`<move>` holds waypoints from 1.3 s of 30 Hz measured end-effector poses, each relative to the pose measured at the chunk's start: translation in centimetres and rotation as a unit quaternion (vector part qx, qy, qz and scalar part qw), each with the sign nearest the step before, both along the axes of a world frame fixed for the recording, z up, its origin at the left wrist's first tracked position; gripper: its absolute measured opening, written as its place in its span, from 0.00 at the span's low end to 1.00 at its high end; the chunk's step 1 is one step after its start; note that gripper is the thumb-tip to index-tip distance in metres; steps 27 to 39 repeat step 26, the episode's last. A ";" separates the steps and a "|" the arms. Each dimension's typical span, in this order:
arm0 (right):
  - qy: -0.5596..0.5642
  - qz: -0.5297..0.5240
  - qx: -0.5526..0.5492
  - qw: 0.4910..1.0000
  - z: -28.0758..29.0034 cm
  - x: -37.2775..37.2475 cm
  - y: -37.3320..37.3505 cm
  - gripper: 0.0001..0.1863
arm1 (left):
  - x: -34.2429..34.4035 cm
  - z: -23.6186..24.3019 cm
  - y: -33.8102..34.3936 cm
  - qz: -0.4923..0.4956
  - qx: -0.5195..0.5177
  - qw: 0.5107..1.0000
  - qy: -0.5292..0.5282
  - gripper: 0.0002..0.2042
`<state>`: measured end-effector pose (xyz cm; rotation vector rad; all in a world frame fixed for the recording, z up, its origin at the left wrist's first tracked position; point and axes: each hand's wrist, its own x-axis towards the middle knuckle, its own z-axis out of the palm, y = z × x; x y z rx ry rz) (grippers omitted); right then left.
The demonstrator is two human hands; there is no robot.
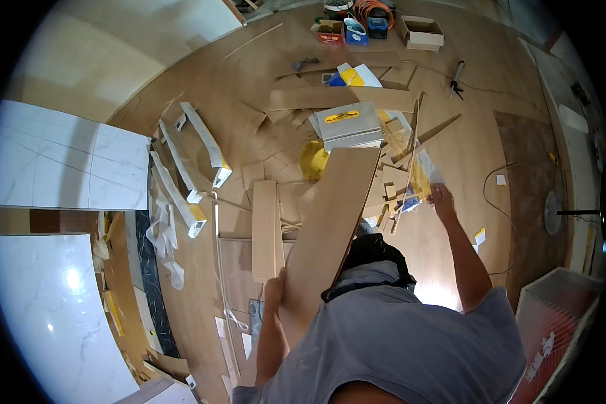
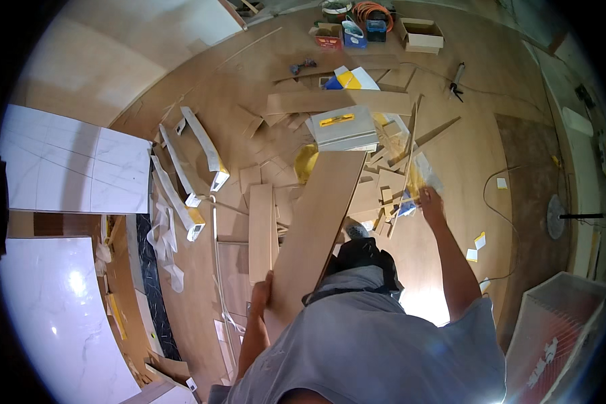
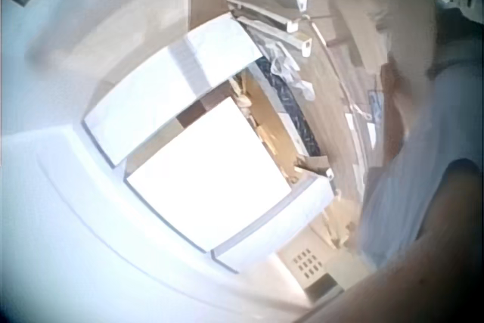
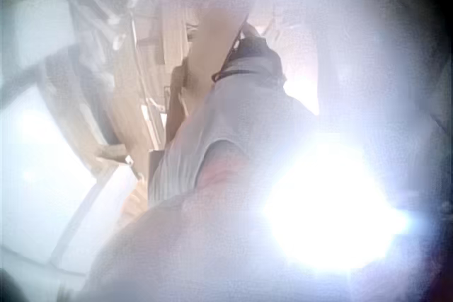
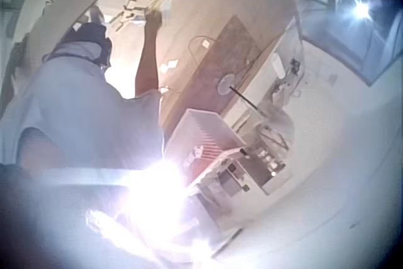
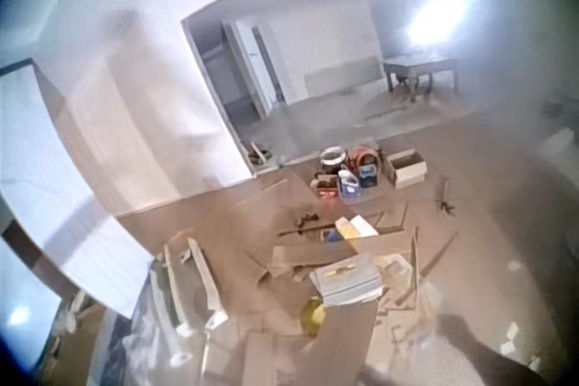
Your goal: The person positions a piece of laminate flooring by hand, uses a hammer to tap it into place, and then uses a square and pencil to mark measurements on the flooring.
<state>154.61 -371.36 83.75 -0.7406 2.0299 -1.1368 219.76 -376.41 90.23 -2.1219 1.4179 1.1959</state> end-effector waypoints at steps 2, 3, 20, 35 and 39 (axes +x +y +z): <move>-0.003 0.034 -0.042 0.999 7.0 0.3 -10.4 0.18 | -1.7 3.5 -5.5 -0.020 -0.058 0.998 -0.030 0.47; 0.082 0.043 -0.097 0.991 9.9 1.1 -14.8 0.16 | -2.5 5.1 -7.8 -0.042 -0.087 0.993 -0.060 0.46; 0.224 0.063 0.239 0.943 11.4 8.0 -53.5 0.38 | -1.2 -0.9 -58.0 -0.248 -0.151 0.957 0.004 0.36; 0.120 -0.070 0.280 0.950 7.4 10.5 -51.0 0.42 | -1.1 -3.4 -69.6 -0.380 -0.072 0.922 0.024 0.38; 0.120 -0.070 0.280 0.950 7.4 10.5 -51.0 0.42 | -1.1 -3.4 -69.6 -0.380 -0.072 0.922 0.024 0.38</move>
